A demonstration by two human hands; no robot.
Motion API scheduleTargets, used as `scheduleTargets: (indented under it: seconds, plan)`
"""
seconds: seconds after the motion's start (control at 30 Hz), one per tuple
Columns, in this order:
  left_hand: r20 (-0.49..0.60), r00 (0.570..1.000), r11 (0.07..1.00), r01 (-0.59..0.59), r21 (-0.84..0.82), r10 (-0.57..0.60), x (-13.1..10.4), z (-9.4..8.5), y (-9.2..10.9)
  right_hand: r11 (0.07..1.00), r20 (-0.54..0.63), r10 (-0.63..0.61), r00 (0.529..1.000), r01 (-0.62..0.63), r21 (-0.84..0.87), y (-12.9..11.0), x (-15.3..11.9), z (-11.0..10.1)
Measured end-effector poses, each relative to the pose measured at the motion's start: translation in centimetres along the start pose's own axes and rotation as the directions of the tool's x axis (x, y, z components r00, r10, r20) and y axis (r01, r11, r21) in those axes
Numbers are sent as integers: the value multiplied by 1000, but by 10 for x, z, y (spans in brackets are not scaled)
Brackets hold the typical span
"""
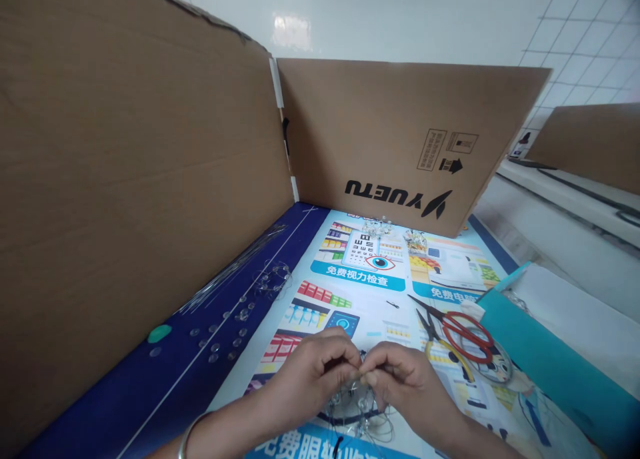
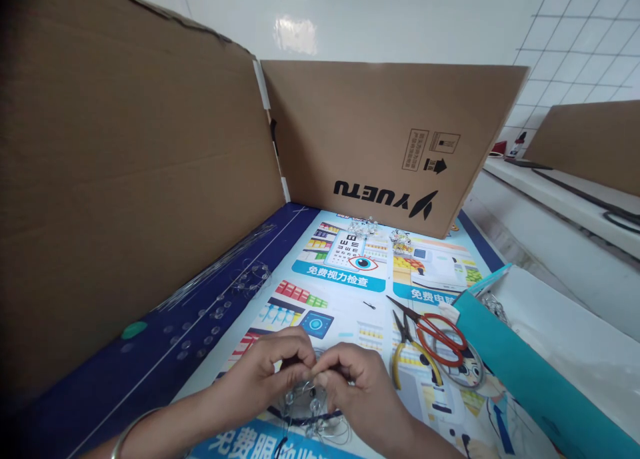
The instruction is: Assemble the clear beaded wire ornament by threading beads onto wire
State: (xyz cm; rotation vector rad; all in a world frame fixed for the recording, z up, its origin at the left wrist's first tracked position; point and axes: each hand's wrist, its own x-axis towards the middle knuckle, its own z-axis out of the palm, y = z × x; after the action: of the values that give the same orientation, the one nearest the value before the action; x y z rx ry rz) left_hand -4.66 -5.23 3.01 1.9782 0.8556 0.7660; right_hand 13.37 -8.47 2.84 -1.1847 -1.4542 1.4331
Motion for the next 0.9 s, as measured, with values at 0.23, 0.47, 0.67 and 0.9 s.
scheduleTargets:
  seconds: [0.23,0.47,0.67,0.9]
  plan:
    - [31,993,986,-116,121,113,-4,3,-1,998,5,17,1000,-18,56,3,1,0]
    - [55,992,982,-124,145,118,-4,2,2,997,2,26,1000,-26,70,5,-1,-1]
    - [82,990,984,-128,122,119,-4,-1,3,993,20,21,1000,-23,112,7,-1,-3]
    - [62,986,981,-161,108,155,-6,1,4,988,7,43,999,-43,152,5,0,-2]
